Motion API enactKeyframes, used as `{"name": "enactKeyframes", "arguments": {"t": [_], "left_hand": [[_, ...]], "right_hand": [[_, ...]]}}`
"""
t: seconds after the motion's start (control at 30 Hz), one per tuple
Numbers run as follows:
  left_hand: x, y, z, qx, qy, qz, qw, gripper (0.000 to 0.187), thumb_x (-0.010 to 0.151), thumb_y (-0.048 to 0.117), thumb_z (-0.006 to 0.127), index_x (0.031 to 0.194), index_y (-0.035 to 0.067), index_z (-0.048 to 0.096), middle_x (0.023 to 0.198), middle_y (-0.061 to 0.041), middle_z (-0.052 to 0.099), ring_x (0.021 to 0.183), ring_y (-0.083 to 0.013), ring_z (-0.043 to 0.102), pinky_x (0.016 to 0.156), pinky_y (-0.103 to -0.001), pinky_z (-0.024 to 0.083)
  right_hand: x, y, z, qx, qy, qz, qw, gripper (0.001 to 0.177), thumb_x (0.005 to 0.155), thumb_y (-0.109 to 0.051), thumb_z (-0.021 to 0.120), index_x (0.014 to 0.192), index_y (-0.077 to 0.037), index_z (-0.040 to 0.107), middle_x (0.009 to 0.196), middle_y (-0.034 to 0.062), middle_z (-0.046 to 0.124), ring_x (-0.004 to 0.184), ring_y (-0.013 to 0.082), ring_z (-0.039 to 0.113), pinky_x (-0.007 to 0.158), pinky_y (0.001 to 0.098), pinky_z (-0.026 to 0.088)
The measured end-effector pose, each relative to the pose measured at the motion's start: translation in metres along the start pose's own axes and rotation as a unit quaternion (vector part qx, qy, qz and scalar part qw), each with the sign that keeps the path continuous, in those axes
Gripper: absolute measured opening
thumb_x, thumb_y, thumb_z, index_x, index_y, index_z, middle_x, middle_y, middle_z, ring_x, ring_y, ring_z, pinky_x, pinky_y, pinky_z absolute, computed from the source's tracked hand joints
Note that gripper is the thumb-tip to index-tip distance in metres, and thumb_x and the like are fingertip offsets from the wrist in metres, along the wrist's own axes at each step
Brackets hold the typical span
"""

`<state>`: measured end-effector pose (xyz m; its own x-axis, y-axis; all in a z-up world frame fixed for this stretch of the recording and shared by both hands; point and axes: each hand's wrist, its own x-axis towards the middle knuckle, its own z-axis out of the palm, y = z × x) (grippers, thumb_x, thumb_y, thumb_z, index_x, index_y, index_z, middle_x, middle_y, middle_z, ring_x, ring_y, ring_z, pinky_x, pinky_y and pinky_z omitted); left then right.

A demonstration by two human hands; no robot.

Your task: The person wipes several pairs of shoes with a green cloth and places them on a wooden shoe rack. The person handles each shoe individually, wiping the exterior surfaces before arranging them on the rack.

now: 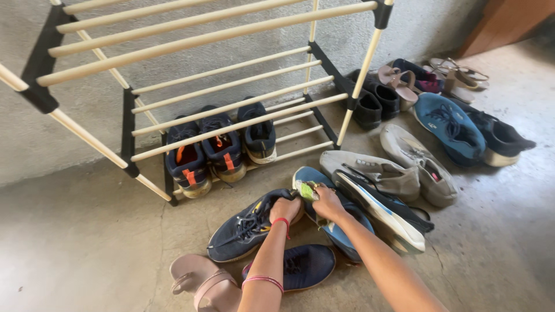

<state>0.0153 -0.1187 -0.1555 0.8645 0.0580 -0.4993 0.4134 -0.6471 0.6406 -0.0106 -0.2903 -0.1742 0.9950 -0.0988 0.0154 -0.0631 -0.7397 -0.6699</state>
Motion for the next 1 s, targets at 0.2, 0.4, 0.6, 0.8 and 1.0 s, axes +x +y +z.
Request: {"name": "enactKeyframes", "arguments": {"t": [0.2,0.4,0.6,0.8,1.0], "left_hand": [[0.012,0.003,0.001,-0.016,0.062,0.008,0.998,0.07,0.089,0.059,0.059,0.117,-0.003,0.074,0.123,-0.028,0.069,0.122,-0.0393,0.065,0.105,-0.043,0.049],[-0.013,0.022,-0.089,-0.423,-0.047,0.197,0.883,0.087,0.079,0.063,0.074,0.135,-0.002,0.066,0.137,-0.021,0.063,0.134,-0.038,0.058,0.111,-0.047,0.047],[-0.092,0.066,-0.174,-0.639,-0.127,0.055,0.757,0.108,0.079,0.077,0.057,0.163,0.021,0.018,0.164,-0.016,0.032,0.148,-0.0396,0.038,0.116,-0.059,0.036],[-0.067,0.047,-0.185,-0.606,-0.061,0.019,0.793,0.093,0.079,0.065,0.062,0.158,0.027,0.031,0.162,-0.005,0.037,0.145,-0.0293,0.044,0.118,-0.056,0.034],[-0.066,0.042,-0.212,-0.672,-0.146,0.06,0.724,0.065,0.081,0.042,0.077,0.133,0.006,0.064,0.141,-0.016,0.064,0.127,-0.035,0.062,0.115,-0.053,0.045]], "right_hand": [[0.004,-0.016,-0.032,-0.032,0.051,0.033,0.998,0.042,0.078,-0.005,0.058,0.12,-0.006,0.067,0.127,0.0225,0.064,0.12,0.0429,0.059,0.104,0.0491,0.047],[-0.002,-0.139,-0.063,-0.014,0.101,-0.092,0.991,0.091,0.07,0.01,0.057,0.146,-0.04,0.055,0.16,0.0143,0.038,0.123,0.0369,0.058,0.106,0.0518,0.045],[-0.046,-0.229,-0.089,-0.164,0.118,-0.209,0.957,0.084,0.073,-0.001,0.074,0.143,-0.041,0.052,0.157,0.0051,0.037,0.14,0.0369,0.028,0.1,0.0562,0.038],[-0.073,-0.193,-0.055,-0.217,0.189,-0.356,0.889,0.08,0.08,-0.008,0.077,0.146,-0.045,0.053,0.158,0.0004,0.042,0.145,0.0342,0.031,0.109,0.0557,0.036],[-0.075,-0.144,-0.074,-0.201,0.055,-0.377,0.903,0.052,0.075,-0.007,0.081,0.11,-0.045,0.077,0.14,-0.0099,0.063,0.13,0.0261,0.05,0.109,0.0543,0.036]]}}
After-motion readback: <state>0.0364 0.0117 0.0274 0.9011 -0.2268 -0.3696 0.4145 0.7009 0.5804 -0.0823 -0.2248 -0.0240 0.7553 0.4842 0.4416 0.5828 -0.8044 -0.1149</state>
